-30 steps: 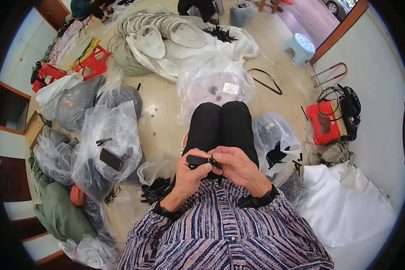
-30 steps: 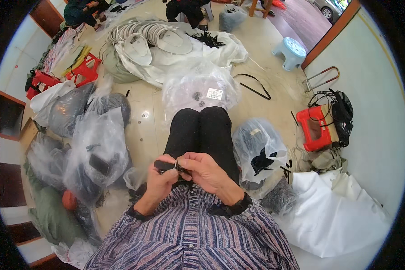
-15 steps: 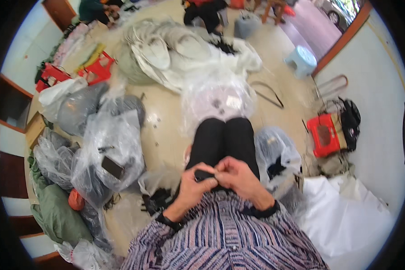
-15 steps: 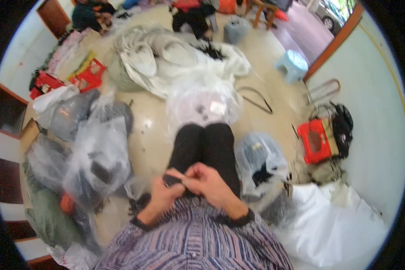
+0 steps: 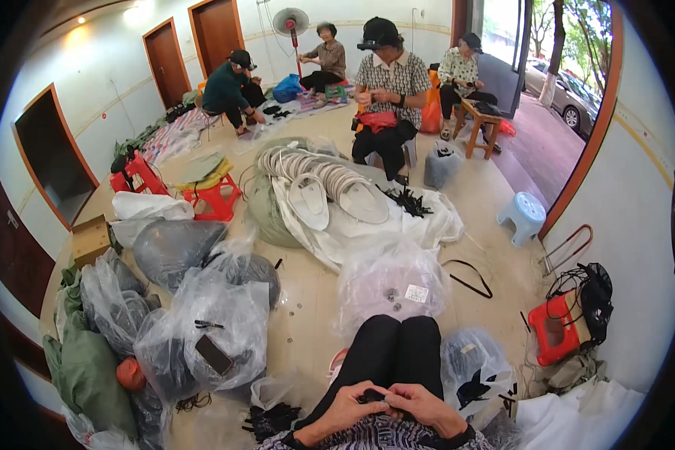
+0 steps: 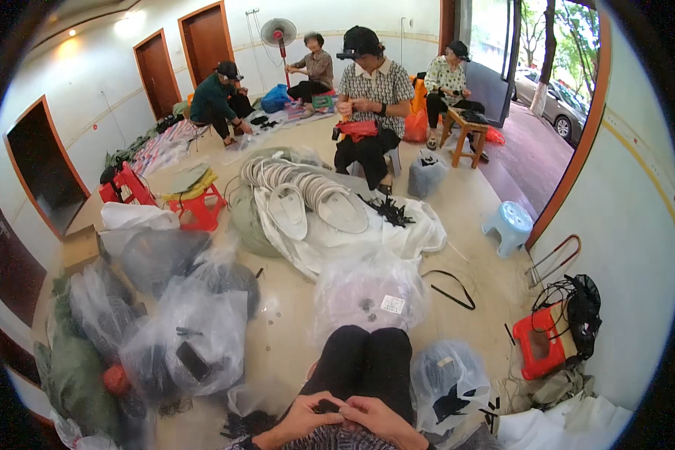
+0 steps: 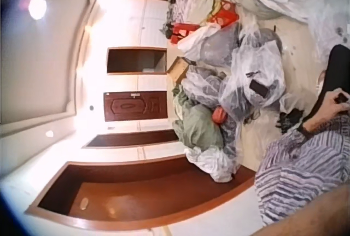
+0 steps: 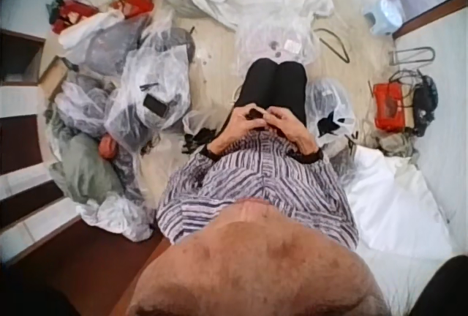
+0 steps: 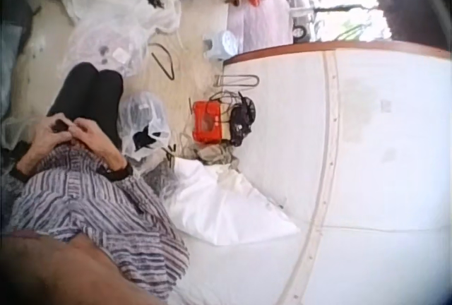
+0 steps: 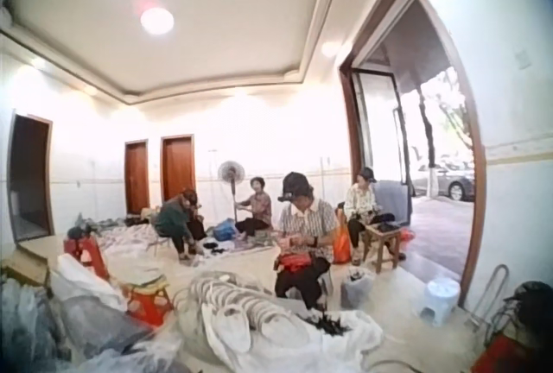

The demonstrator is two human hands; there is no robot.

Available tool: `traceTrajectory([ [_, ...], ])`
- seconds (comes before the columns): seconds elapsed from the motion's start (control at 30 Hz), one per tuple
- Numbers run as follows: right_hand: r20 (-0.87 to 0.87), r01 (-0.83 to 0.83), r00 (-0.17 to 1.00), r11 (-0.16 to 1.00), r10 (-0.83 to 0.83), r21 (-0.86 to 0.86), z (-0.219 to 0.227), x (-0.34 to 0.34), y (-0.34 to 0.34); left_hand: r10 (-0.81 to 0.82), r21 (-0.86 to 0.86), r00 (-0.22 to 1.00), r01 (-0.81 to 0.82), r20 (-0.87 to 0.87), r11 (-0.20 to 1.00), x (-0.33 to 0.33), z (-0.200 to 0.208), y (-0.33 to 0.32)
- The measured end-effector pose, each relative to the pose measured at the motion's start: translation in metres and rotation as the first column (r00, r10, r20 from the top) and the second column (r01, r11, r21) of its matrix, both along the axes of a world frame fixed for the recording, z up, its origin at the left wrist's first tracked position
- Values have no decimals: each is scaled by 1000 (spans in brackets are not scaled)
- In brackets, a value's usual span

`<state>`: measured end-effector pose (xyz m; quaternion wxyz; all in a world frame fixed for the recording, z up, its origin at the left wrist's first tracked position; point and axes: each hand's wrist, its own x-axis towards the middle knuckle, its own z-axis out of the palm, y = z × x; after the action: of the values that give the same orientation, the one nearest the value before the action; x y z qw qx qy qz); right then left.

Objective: Assembling black straps with metal buckles for shoes.

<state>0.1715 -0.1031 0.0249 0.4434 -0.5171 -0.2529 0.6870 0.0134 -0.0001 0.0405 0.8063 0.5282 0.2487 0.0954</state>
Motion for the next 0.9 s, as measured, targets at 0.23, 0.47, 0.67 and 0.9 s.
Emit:
traceTrajectory([
  [0.23, 118, 298, 945, 951, -306, 76, -8, -15, -2, -4, 149, 998, -4, 56, 989, 7, -16, -3],
  [0.47, 401, 345, 785, 871, -472, 349, 16, -27, 7, 152, 86, 969, -171, 195, 982, 8, 24, -15],
  [0.67, 463, 209, 808, 913, -363, 350, 5, -25, -1, 187, 94, 982, -190, 32, 977, 8, 4, -9],
  [0.9, 366, 141, 912, 980, -184, 139, 19, -17, -1, 156, 170, 986, -145, -53, 975, 2, -25, 3],
])
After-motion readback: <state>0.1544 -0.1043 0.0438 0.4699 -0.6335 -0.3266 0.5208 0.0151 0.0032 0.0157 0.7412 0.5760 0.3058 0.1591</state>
